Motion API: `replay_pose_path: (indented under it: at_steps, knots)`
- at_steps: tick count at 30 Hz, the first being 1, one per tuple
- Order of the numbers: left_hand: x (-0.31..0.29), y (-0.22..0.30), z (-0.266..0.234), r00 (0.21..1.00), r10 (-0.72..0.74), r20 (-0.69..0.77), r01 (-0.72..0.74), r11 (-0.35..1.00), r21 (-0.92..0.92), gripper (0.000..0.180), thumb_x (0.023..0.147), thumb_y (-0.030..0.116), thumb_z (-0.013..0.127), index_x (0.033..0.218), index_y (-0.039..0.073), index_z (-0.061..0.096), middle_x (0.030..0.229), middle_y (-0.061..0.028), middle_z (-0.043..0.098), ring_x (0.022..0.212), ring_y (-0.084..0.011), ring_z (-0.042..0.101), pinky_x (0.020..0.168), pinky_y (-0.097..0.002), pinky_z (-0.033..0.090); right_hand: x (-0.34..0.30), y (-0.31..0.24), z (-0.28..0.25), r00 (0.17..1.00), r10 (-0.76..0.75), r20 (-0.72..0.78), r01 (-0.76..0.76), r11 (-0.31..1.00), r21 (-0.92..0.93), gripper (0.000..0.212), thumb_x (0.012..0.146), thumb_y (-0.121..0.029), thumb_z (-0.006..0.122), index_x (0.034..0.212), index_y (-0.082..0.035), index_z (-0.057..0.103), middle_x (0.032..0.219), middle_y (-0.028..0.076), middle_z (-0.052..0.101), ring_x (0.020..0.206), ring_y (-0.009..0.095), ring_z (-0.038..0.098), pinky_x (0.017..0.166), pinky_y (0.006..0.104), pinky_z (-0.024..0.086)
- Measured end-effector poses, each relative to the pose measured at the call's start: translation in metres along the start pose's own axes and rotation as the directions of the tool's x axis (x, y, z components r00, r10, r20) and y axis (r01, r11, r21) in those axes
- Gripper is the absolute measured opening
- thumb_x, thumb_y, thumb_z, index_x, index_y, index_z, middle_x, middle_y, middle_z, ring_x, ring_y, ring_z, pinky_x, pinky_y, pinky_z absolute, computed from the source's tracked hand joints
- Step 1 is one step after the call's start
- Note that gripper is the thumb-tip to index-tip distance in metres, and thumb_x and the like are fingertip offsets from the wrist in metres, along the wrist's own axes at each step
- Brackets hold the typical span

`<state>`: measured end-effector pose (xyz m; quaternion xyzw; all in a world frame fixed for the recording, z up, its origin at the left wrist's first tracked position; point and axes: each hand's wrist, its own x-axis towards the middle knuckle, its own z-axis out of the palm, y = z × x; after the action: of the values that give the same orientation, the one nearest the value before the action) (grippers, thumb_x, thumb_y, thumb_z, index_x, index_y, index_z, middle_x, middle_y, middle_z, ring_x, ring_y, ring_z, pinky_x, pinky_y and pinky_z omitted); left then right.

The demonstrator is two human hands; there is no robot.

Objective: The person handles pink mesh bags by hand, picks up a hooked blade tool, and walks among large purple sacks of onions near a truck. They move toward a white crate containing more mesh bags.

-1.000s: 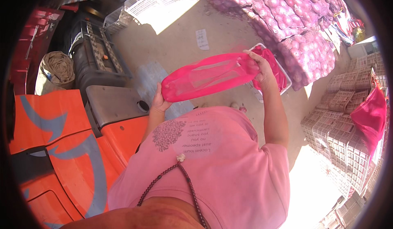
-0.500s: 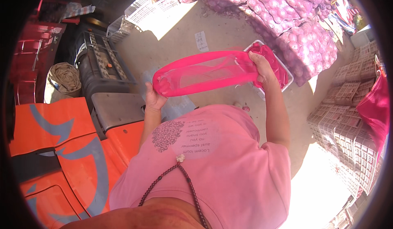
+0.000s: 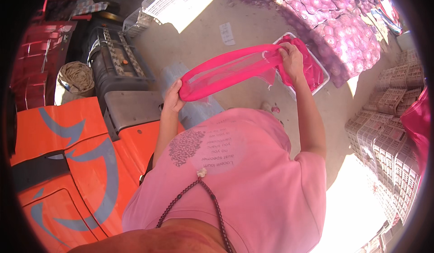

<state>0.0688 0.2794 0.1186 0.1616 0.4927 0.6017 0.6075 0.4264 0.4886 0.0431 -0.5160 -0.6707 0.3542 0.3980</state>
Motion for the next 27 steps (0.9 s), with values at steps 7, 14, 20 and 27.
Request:
replay_pose_path:
  at_steps: [7,14,20,27]
  knots:
    - [-0.018,-0.032,0.010,0.840,-0.255,0.480,0.175,0.963,0.204,0.035,0.091,0.031,0.053,0.110,0.002,0.055,0.098,-0.0045,0.058,0.084,-0.0146,0.055,0.077,-0.0281,0.046,0.006,0.021,-0.011,0.830,0.304,0.468,-0.490,-0.005,0.872,0.024,0.091,-0.013,0.049,0.112,0.000,0.051,0.102,0.013,0.061,0.094,0.022,0.062,0.082,0.0368,0.053]
    - [-0.038,0.015,-0.062,0.996,0.092,0.022,-0.051,0.718,-0.694,0.047,0.090,0.052,0.040,0.100,0.010,0.058,0.074,0.0004,0.048,0.068,-0.0155,0.046,0.066,-0.0309,0.042,-0.105,-0.097,0.011,0.662,0.146,0.735,-0.663,0.572,0.483,0.019,0.088,-0.016,0.057,0.099,-0.002,0.055,0.084,0.005,0.062,0.080,0.017,0.061,0.072,0.0305,0.050]
    - [-0.066,-0.029,-0.087,0.936,-0.003,0.353,0.184,0.857,-0.480,0.053,0.092,0.052,0.038,0.108,0.005,0.057,0.085,-0.0033,0.057,0.074,-0.0158,0.052,0.068,-0.0296,0.044,-0.159,-0.098,0.023,0.887,0.401,0.230,-0.389,0.916,-0.096,0.019,0.089,-0.017,0.056,0.093,0.002,0.059,0.074,0.003,0.061,0.073,0.013,0.059,0.063,0.0292,0.047]
    - [-0.080,-0.102,-0.103,0.877,-0.143,0.459,0.280,0.927,-0.247,0.052,0.087,0.046,0.055,0.114,0.002,0.052,0.098,-0.0046,0.062,0.083,-0.0140,0.055,0.069,-0.0285,0.044,-0.186,-0.014,-0.020,0.579,0.663,0.474,-0.618,-0.022,0.786,0.025,0.095,-0.015,0.045,0.108,0.004,0.053,0.090,0.012,0.062,0.071,0.017,0.061,0.063,0.0296,0.055]
